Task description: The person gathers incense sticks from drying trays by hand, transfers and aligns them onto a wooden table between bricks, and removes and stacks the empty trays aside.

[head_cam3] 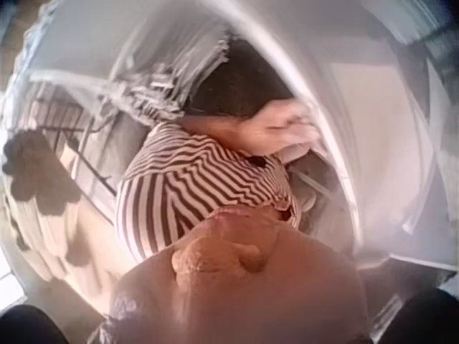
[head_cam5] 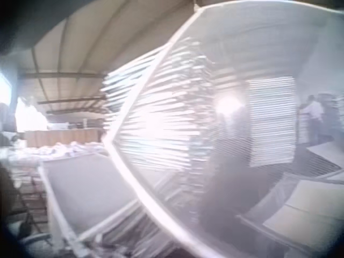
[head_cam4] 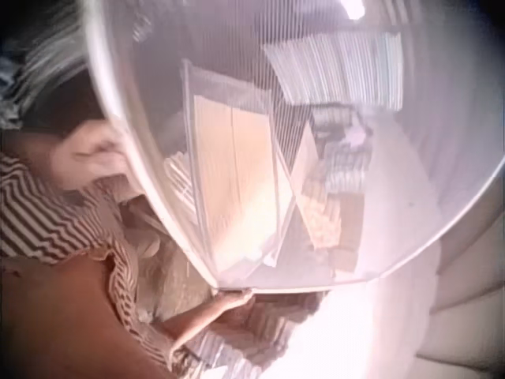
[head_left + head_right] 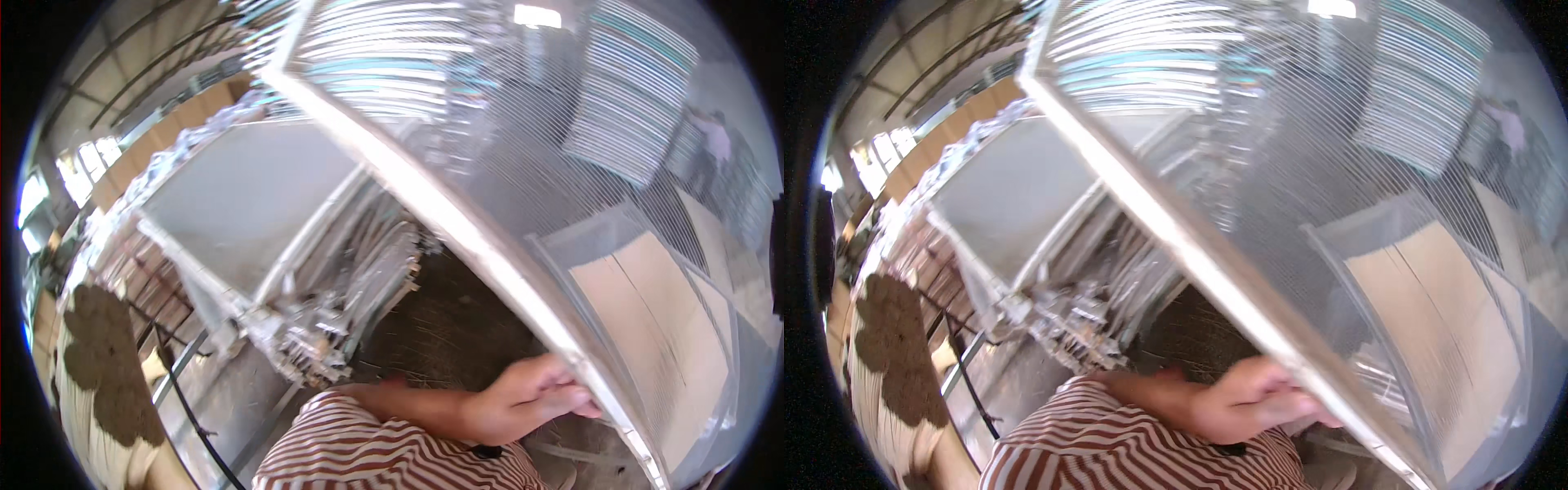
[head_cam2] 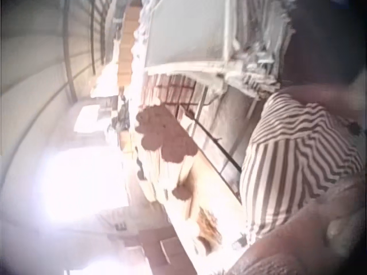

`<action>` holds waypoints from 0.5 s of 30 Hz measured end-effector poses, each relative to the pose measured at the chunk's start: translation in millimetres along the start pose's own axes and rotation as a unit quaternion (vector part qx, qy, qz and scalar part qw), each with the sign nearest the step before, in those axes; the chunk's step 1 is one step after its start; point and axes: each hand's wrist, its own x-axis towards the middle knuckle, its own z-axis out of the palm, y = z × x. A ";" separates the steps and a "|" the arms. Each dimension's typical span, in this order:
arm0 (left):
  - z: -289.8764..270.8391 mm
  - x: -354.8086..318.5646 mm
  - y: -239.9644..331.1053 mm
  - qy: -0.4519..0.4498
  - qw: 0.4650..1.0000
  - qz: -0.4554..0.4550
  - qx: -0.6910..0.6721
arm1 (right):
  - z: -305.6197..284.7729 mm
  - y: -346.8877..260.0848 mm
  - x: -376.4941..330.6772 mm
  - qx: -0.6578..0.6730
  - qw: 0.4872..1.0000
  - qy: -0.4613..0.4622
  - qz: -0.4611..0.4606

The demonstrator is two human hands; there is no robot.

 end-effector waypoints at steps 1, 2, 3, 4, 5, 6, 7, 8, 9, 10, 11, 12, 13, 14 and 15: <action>-2.5 -19.8 18.1 0.038 0.996 0.063 0.059 | 25.8 4.0 6.3 0.031 0.999 -0.038 -0.001; -4.5 -42.2 36.3 0.073 0.982 0.129 0.118 | 53.2 12.8 13.9 0.073 0.994 -0.085 -0.002; -3.0 -59.0 57.0 0.137 0.960 0.178 0.169 | 85.8 23.5 21.4 0.124 0.983 -0.138 0.002; -1.1 -74.3 78.4 0.201 0.928 0.225 0.220 | 123.4 20.4 15.4 0.170 0.967 -0.192 0.011; -4.9 -89.8 93.0 0.264 0.879 0.286 0.277 | 163.6 14.2 6.9 0.247 0.938 -0.233 0.067; -9.7 -105.2 111.0 0.318 0.830 0.320 0.327 | 198.5 -33.3 -44.7 0.206 0.935 -0.282 0.062; -16.3 -118.5 129.4 0.371 0.779 0.347 0.367 | 224.7 -82.7 -96.5 0.164 0.932 -0.320 0.050; -26.4 -126.6 150.8 0.411 0.744 0.352 0.393 | 249.5 -131.2 -146.6 0.121 0.928 -0.351 0.034; -33.1 -136.0 168.7 0.463 0.695 0.352 0.421 | 273.2 -169.8 -188.3 0.086 0.932 -0.335 0.109; -43.9 -147.4 188.3 0.511 0.648 0.355 0.439 | 292.8 -177.4 -200.4 0.140 0.894 -0.417 0.086; -59.1 -153.2 209.9 0.537 0.622 0.363 0.439 | 309.7 -181.8 -210.1 0.192 0.849 -0.488 0.063; -75.9 -158.4 233.0 0.562 0.595 0.368 0.442 | 326.5 -197.0 -226.9 0.219 0.827 -0.511 0.077; -95.3 -175.3 258.2 0.559 0.598 0.361 0.447 | 339.7 -220.4 -251.6 0.246 0.802 -0.537 0.093; -121.4 -194.2 280.8 0.555 0.606 0.350 0.449 | 344.9 -248.7 -281.5 0.254 0.788 -0.551 0.101; -139.4 -208.9 302.3 0.587 0.578 0.354 0.444 | 346.5 -276.7 -312.5 0.262 0.775 -0.565 0.108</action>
